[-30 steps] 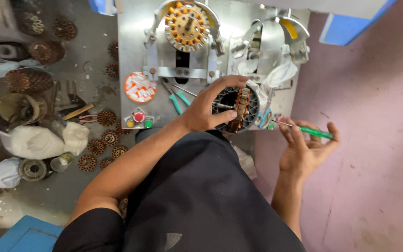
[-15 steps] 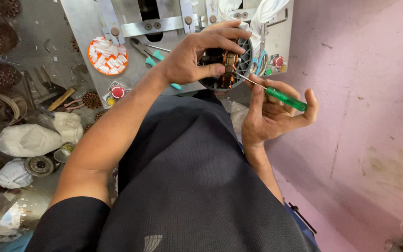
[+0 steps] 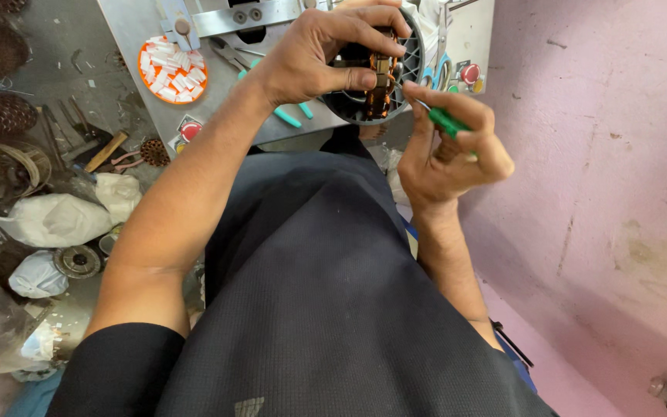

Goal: The person wires and adjusts copper coils on a circular stator component using small hand tools and scissors at a workbench.

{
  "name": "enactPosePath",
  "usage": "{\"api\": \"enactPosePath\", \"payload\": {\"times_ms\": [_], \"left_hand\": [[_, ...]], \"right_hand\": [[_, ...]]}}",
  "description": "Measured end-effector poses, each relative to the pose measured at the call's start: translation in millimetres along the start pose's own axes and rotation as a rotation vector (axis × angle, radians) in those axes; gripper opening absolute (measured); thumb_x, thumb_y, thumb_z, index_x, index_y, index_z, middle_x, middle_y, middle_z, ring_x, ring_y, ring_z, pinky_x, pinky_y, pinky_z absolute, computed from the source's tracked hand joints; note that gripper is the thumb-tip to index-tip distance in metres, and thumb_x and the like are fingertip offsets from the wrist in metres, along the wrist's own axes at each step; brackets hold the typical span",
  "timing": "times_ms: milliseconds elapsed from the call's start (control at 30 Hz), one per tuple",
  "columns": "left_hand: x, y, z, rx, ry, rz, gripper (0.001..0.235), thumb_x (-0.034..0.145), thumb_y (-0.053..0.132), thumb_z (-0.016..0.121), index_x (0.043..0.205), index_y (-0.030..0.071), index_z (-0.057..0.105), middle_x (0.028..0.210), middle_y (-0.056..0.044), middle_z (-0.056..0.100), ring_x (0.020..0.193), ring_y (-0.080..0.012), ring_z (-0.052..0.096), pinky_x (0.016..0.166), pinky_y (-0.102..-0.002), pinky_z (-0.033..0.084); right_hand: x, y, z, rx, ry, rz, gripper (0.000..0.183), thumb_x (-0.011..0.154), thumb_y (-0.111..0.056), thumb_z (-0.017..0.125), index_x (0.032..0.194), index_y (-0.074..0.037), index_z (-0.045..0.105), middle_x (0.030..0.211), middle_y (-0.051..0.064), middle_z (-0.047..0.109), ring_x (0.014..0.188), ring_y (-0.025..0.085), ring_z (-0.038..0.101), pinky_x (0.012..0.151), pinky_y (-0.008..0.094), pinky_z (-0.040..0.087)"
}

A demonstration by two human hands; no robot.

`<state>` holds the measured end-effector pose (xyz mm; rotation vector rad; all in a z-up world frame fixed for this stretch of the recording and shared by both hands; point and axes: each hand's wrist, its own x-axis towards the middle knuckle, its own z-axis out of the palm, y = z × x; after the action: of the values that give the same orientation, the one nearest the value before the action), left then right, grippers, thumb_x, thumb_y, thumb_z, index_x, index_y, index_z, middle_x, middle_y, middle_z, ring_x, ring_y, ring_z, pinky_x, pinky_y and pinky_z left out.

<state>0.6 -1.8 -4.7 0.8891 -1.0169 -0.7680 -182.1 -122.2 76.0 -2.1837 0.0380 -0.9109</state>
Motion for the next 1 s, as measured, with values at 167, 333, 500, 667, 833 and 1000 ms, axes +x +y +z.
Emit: {"api": "enactPosePath", "payload": {"times_ms": [167,333,500,667,833,1000], "left_hand": [[2,0,1,-0.058,-0.001,-0.016,0.037,0.098,0.01,0.086,0.132,0.009,0.073,0.145,-0.006,0.063,0.139,-0.0204,0.057,0.124,-0.036,0.044],[1,5,1,0.072,0.013,0.019,0.038,0.096,0.007,0.086,0.132,0.007,0.073,0.146,-0.007,0.063,0.15,-0.0249,0.048,0.129,-0.039,0.038],[1,4,-2,0.129,0.011,0.019,0.041,0.092,0.009,0.088,0.131,0.007,0.074,0.144,-0.006,0.065,0.154,-0.0272,0.047,0.133,-0.043,0.037],[4,8,1,0.103,0.006,-0.003,0.04,0.093,0.009,0.088,0.131,0.007,0.074,0.143,-0.006,0.066,0.155,-0.0274,0.045,0.133,-0.044,0.036],[1,10,8,0.065,0.059,-0.003,0.034,0.097,0.005,0.08,0.131,0.008,0.073,0.146,-0.005,0.064,0.154,-0.0265,0.042,0.13,-0.042,0.036],[2,11,9,0.147,0.077,-0.018,0.033,0.099,0.002,0.076,0.13,0.01,0.073,0.144,-0.004,0.065,0.156,-0.0276,0.042,0.133,-0.043,0.037]], "right_hand": [[17,-11,-14,0.012,-0.167,0.117,0.052,0.103,0.024,0.061,0.114,-0.008,0.021,0.117,0.022,0.057,0.105,0.032,0.075,0.085,0.033,0.065],[3,-8,-3,0.208,0.086,0.157,0.053,0.107,0.021,0.06,0.114,-0.011,0.019,0.117,0.021,0.055,0.107,0.03,0.075,0.093,0.038,0.064],[-7,1,18,0.103,0.211,0.017,0.054,0.101,0.019,0.061,0.109,-0.012,0.018,0.115,0.022,0.054,0.105,0.031,0.075,0.089,0.038,0.064],[13,-9,-7,0.138,-0.057,0.181,0.054,0.107,0.022,0.06,0.115,-0.011,0.019,0.119,0.021,0.053,0.109,0.032,0.074,0.093,0.037,0.064],[26,-8,-26,0.223,-0.112,0.272,0.055,0.109,0.025,0.061,0.121,-0.011,0.021,0.118,0.02,0.054,0.11,0.031,0.075,0.094,0.035,0.064],[26,-3,-24,0.318,0.047,0.316,0.056,0.111,0.025,0.062,0.121,-0.012,0.021,0.122,0.019,0.057,0.106,0.028,0.076,0.096,0.035,0.067]]}}
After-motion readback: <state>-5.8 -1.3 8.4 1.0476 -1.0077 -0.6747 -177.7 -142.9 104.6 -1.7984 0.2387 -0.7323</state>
